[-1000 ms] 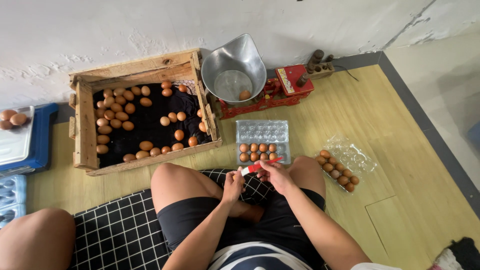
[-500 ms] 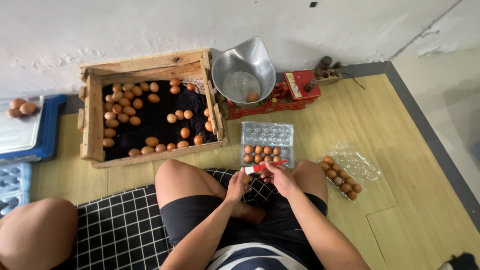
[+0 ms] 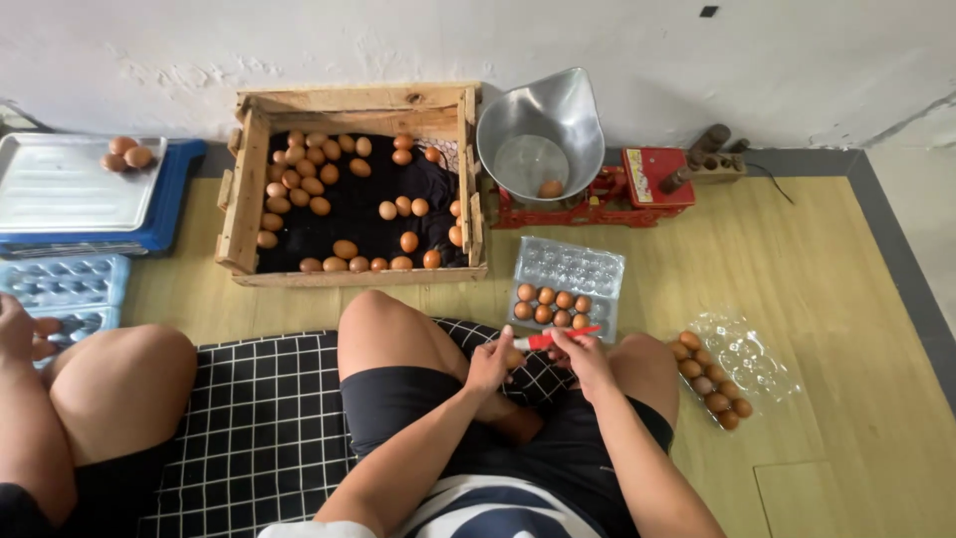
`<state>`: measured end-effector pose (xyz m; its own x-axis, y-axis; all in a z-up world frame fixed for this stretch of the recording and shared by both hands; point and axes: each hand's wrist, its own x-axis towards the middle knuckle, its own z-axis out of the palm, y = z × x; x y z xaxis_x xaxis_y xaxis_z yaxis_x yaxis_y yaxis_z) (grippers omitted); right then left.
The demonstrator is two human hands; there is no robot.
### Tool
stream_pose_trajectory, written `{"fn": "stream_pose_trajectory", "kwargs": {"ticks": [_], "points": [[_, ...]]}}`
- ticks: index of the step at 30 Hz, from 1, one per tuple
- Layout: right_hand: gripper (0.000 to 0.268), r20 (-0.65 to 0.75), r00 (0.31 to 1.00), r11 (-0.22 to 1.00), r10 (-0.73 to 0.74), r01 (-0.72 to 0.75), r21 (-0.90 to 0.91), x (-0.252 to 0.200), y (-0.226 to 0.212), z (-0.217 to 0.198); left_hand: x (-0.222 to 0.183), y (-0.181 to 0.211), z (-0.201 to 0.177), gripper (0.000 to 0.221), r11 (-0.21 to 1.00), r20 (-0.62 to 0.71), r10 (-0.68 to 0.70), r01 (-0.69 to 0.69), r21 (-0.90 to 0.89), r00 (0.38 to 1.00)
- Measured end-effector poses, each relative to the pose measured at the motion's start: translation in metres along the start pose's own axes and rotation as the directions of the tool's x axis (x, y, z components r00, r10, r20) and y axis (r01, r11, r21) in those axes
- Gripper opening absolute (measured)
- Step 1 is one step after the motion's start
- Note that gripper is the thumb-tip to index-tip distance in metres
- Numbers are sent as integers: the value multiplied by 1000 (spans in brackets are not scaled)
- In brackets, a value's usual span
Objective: Mark eggs with a red stamp and place them into plastic cartons.
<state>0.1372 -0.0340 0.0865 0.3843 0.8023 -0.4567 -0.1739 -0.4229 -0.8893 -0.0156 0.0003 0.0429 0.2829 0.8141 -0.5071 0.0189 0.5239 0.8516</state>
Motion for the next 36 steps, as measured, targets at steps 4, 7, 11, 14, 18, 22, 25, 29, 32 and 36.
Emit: {"fn": "stream_pose_trajectory", "kwargs": {"ticks": [4, 7, 11, 14, 18, 22, 25, 29, 32, 36], "points": [[27, 57, 998, 986, 34, -43, 163, -4, -11, 7, -7, 18, 3, 47, 986, -19, -13, 9, -168, 1000], [23, 0, 998, 991, -57, 57, -125, -1, -1, 4, -5, 13, 2, 44, 987, -27, -23, 18, -157, 999], [29, 70, 997, 999, 17, -20, 50, -13, -19, 16, 7, 2, 1, 51, 999, 61, -50, 52, -17, 997], [28, 58, 998, 1000, 11, -12, 11, -6, -13, 14, 9, 1, 2, 52, 999, 73, -54, 54, 8, 996], [27, 91, 995, 993, 37, -47, 104, 6, -2, 14, 11, 5, 4, 51, 984, 63, -124, 131, -123, 990], [24, -3, 999, 998, 48, -48, -27, 15, 9, 9, 24, -6, 2, 56, 953, 103, -190, 209, -218, 976], [19, 34, 997, 989, 68, -72, 126, 31, 21, 7, 31, -11, 3, 43, 948, 53, -205, 212, -236, 977], [19, 45, 998, 985, 32, -39, 171, 49, 36, 5, 40, -16, 5, 39, 955, 16, -101, 102, -280, 995], [17, 47, 998, 979, 42, -51, 196, 31, 38, 2, 31, -24, 12, 34, 964, 7, -50, 50, -263, 999], [23, 26, 997, 996, 75, -76, 40, 37, 18, -1, 44, -9, 19, 17, 864, 45, -188, 187, -467, 981]]}}
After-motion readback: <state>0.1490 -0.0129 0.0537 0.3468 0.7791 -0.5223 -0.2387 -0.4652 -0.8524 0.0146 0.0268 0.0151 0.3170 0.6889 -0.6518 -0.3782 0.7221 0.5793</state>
